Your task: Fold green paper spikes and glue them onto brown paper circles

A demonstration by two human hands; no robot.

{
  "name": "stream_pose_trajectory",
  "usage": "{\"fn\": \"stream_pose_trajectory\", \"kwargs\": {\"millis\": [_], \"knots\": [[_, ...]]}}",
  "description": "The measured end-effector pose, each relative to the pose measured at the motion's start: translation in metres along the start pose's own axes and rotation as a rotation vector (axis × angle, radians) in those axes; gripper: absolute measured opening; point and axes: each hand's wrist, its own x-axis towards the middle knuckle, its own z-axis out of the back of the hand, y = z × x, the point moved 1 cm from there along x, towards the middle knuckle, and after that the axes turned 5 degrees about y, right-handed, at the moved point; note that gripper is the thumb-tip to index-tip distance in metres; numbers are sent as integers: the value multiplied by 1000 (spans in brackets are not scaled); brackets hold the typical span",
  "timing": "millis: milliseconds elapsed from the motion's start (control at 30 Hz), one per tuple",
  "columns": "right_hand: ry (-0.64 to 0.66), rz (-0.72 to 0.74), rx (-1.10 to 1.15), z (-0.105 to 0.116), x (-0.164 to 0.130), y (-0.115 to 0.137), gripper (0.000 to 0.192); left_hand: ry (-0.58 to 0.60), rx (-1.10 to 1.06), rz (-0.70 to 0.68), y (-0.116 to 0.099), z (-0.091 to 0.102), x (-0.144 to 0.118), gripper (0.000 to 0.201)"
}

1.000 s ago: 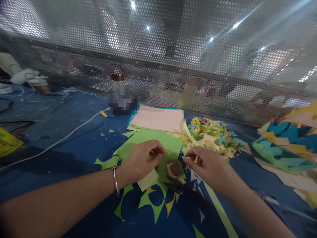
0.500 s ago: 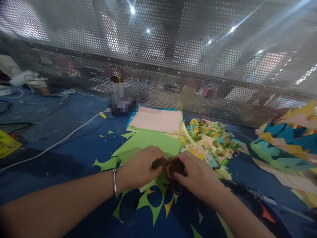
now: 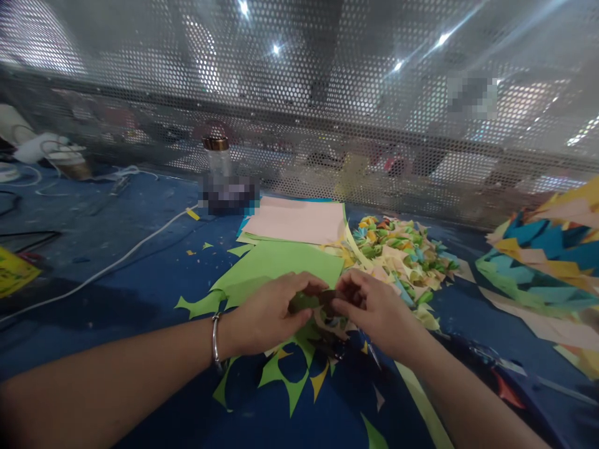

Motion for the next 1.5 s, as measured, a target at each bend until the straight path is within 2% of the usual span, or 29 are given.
{"fn": "stream_pose_trajectory", "kwargs": {"millis": [100,167,300,400,467,533,600,633,667,733,833,900,967,1033,1100,1167,1267,1400,1500], "knots": [[-124,-7,68,7,0,-2,28,-89,-118,33,4,1,1,33],[-167,-13,81,10,-1,-3,31,-146,-107,64,6,4,3,29],[-143,-16,43,12,-3,-8,36,-215,60,97,9,15,4,26],[-77,-10,17,11,-4,-11,36,-210,176,116,9,34,4,25],[-13,-10,-10,10,-5,-10,36,-112,279,171,8,49,3,19],[43,-19,-79,9,-5,-8,36,115,345,248,5,63,1,16],[90,-38,-197,9,-5,-5,36,337,386,280,1,71,-2,31],[114,-48,-254,10,-4,-3,36,387,416,288,-2,74,-4,40],[134,-57,-297,10,-4,-1,36,424,442,289,-4,74,-5,47],[167,-72,-337,11,-4,2,37,459,481,277,-7,73,-7,48],[213,-84,-283,10,-5,4,40,506,485,246,-9,68,-6,30],[236,-95,-216,8,-6,3,40,528,401,259,-10,69,-5,22],[207,-87,-194,7,-7,1,39,556,240,295,-10,76,-6,22],[173,-61,-225,6,-7,0,36,636,107,319,-11,86,-9,26],[168,-32,-243,6,-7,-2,32,731,136,332,-11,96,-13,31],[164,-9,-223,6,-7,-4,30,727,286,344,-10,104,-16,36],[132,14,-193,5,-7,-5,30,634,428,326,-8,103,-16,42],[112,11,-206,3,-8,-6,35,459,405,236,-6,79,-8,43],[132,4,-219,3,-8,-4,38,394,356,183,-2,58,-2,28]]}}
